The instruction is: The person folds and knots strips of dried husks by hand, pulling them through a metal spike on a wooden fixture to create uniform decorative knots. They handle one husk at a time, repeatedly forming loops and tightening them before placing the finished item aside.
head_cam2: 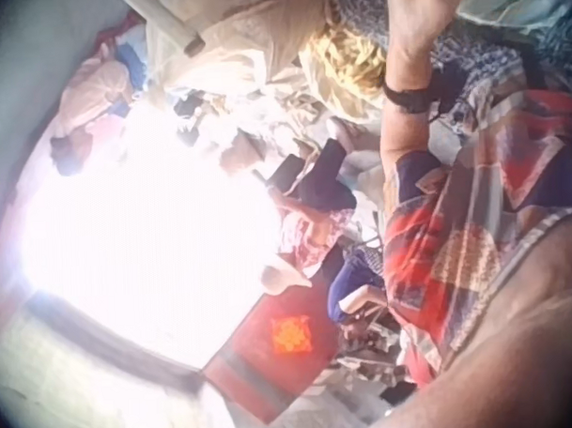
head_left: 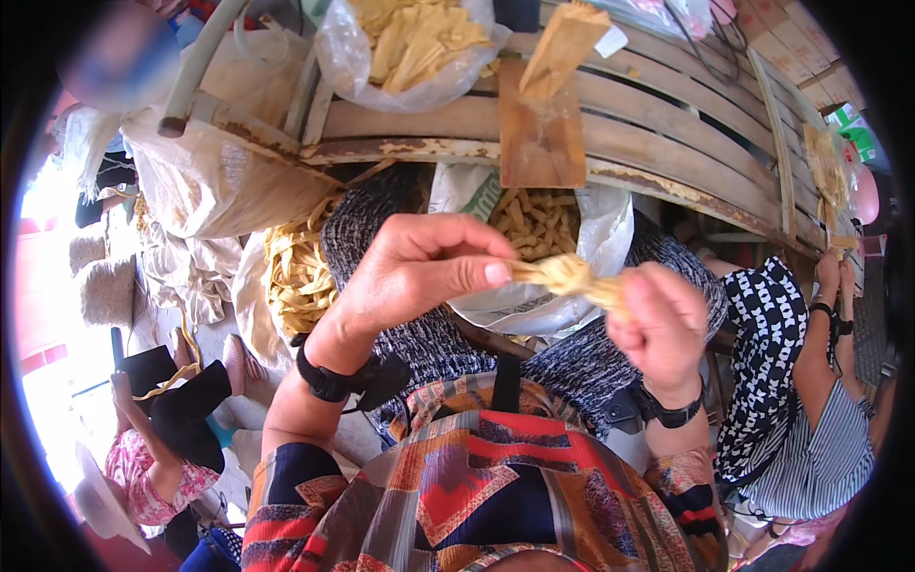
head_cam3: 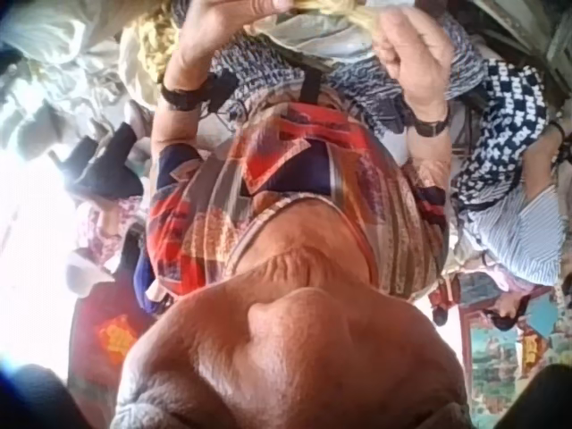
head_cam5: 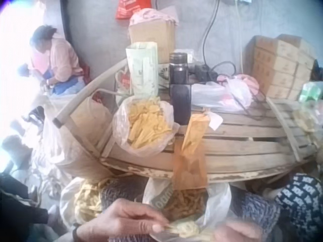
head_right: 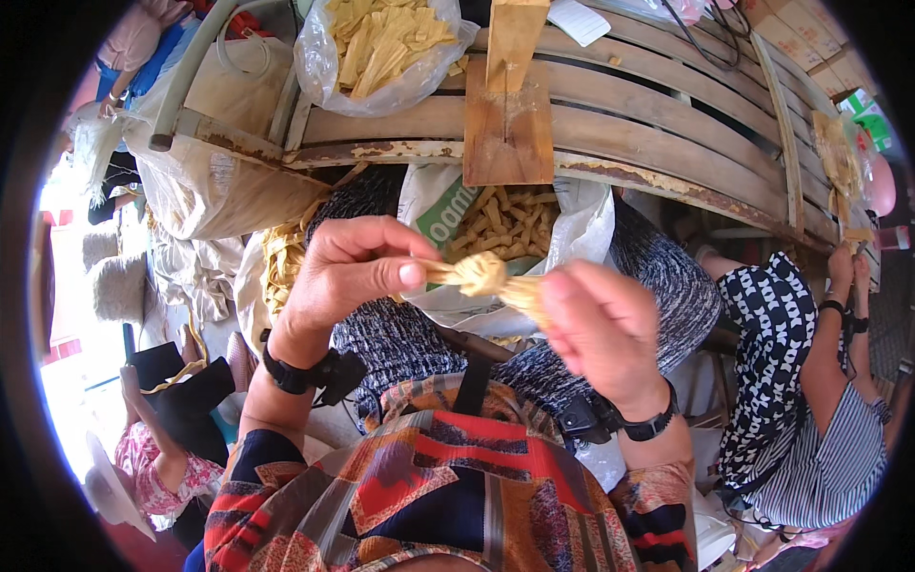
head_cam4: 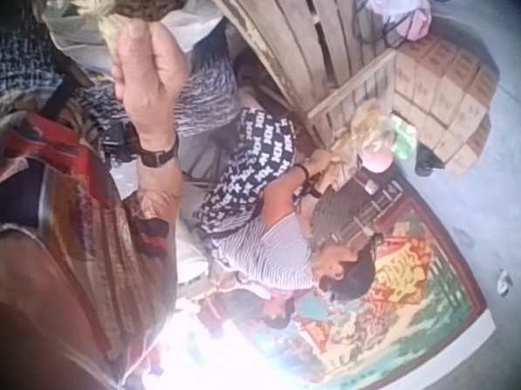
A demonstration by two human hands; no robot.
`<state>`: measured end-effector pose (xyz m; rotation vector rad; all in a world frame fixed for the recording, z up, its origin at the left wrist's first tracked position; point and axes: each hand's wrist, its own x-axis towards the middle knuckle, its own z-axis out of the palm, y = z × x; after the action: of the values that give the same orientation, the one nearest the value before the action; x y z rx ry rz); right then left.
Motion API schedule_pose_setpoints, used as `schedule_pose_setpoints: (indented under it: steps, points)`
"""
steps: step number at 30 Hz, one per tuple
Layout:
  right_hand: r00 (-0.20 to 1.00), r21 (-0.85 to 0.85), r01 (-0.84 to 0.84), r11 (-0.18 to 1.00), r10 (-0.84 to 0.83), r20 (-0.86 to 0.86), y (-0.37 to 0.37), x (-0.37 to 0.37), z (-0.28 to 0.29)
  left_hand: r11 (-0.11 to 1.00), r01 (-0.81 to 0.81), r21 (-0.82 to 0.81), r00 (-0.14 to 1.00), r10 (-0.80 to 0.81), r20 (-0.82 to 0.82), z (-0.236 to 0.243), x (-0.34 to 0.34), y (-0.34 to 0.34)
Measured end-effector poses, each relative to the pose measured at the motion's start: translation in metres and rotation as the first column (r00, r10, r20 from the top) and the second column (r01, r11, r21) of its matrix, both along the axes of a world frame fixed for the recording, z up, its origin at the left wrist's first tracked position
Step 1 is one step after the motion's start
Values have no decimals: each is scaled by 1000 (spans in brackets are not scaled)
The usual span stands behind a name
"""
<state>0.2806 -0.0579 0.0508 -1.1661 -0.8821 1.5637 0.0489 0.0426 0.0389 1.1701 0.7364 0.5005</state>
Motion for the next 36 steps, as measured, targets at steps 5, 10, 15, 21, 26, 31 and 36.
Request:
schedule_pose_setpoints:
  steps: [5, 10, 15, 21, 26, 31, 36]
  points:
    - [964, 156, -100, 983, 57, 258, 32, 8, -20, 912, -34, 410, 991, 85, -106, -4, 8, 9]
    - [878, -132, -477, 869, 477, -32, 63, 0, -2, 556, 46, 830, 995, 49, -88, -3, 23, 22]
    - [799, -76, -589, 805, 594, 96, 58, 15, -18, 546, 133, 827, 982, 43, -186, -9, 5, 37]
    - [900, -180, -210, 961, 262, 348, 103, 30, -43, 827, 57, 559, 898, 202, -390, -35, 38, 79]
    - [414, 383, -45, 923, -332, 848, 145, 30, -96, 639, -31, 769, 822, 454, -344, -81, 76, 113]
    - [290, 181, -71, 981, -153, 945, 142, 42, -78, 816, -162, 555, 846, 404, -348, -84, 58, 112]
    - [813, 279, -58, 959, -116, 570, 106, 8, -53, 998, -28, 55, 981, 38, -189, -20, 65, 67]
